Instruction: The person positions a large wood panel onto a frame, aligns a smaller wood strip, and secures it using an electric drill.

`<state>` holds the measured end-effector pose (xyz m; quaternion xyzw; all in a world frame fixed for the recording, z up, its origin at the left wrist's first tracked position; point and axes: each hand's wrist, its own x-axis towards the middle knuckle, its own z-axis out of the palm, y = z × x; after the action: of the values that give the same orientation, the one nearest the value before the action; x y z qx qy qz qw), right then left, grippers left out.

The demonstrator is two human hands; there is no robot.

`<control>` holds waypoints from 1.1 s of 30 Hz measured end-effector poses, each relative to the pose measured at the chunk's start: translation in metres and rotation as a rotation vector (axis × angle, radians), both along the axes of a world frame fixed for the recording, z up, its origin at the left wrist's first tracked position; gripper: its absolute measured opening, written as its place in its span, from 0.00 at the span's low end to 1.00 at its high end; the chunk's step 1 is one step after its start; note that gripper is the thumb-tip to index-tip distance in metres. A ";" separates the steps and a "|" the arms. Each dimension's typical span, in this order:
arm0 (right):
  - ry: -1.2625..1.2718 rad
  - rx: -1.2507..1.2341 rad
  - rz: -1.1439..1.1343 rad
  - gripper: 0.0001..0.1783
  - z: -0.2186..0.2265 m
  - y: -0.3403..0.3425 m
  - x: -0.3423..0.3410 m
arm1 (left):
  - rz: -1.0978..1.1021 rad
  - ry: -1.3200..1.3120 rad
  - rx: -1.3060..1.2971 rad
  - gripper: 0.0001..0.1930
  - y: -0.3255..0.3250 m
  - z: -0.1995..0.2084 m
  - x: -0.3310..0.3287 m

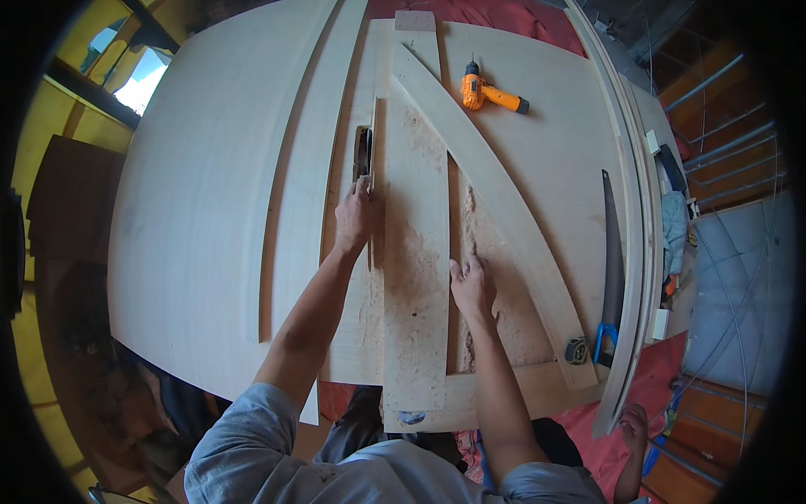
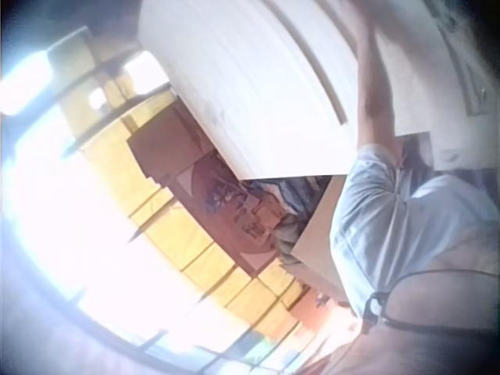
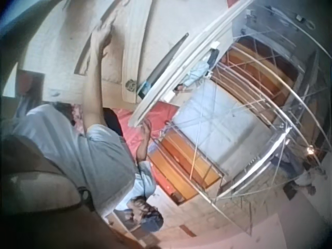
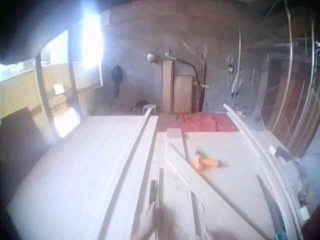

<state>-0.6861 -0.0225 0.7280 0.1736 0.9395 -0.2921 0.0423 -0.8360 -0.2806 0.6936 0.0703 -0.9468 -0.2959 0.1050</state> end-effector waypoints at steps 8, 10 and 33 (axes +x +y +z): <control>0.113 0.073 0.057 0.36 -0.021 -0.038 -0.086 | -0.007 -0.040 0.144 0.20 -0.007 -0.005 -0.009; 0.157 0.094 0.075 0.38 -0.025 -0.042 -0.100 | -0.032 -0.030 0.150 0.20 -0.012 -0.006 -0.010; 0.493 0.024 0.187 0.36 -0.057 -0.035 -0.083 | -0.027 0.051 0.234 0.12 -0.003 -0.011 -0.016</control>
<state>-0.7694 -0.0577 0.6712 0.0100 0.9368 -0.3092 -0.1631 -0.8520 -0.2839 0.6831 0.0617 -0.9037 -0.4074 0.1164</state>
